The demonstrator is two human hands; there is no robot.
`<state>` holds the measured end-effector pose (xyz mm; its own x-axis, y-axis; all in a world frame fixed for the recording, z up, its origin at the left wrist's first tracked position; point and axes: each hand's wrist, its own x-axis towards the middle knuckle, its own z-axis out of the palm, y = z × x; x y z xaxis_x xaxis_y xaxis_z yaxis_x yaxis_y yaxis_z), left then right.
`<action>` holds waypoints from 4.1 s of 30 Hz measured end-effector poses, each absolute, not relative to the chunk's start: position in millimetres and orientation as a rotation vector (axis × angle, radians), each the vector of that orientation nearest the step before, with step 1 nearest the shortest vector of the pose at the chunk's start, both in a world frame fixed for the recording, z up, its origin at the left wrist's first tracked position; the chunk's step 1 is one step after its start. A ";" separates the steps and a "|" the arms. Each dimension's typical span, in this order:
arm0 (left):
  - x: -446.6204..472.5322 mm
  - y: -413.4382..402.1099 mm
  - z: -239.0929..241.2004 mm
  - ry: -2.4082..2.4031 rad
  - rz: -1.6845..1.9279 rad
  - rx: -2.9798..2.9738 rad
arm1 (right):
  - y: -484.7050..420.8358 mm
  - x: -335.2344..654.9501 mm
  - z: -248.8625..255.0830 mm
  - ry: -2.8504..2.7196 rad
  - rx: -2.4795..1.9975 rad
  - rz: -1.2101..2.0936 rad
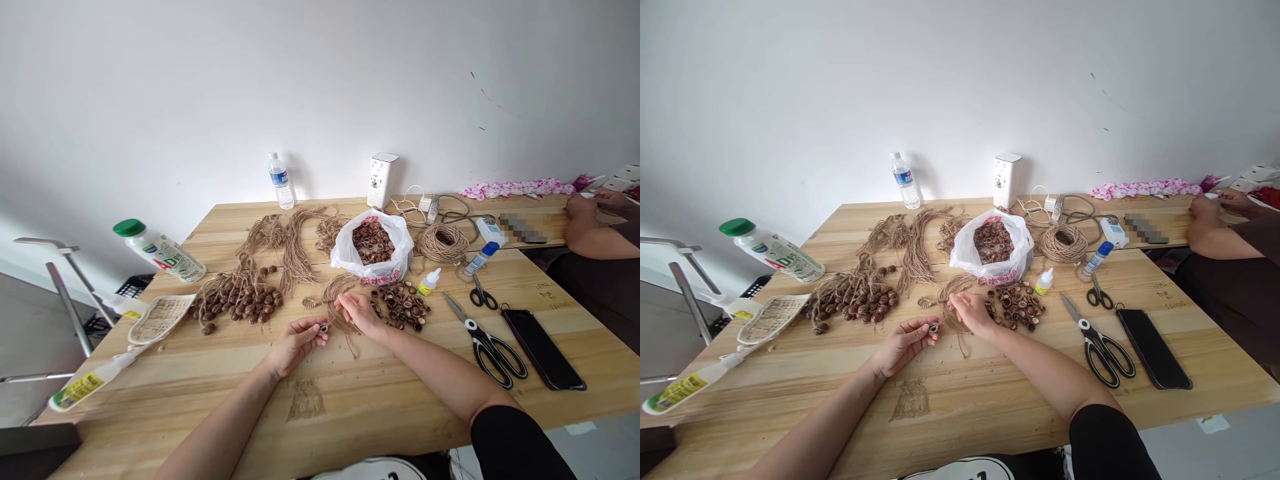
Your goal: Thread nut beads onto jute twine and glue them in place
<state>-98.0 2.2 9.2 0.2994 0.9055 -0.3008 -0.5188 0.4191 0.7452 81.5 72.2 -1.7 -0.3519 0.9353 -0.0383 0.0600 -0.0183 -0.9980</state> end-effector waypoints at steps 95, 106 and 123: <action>-89.6 -4.7 10.6 0.801 1.067 0.506 | 58.1 124.5 60.1 -2.081 -0.998 1.386; -86.2 -6.1 9.5 0.750 1.122 0.453 | 43.8 98.4 33.6 -2.124 -0.909 1.153; -86.1 -5.6 11.3 0.741 1.085 0.521 | 41.6 99.7 46.3 -2.453 -0.628 0.324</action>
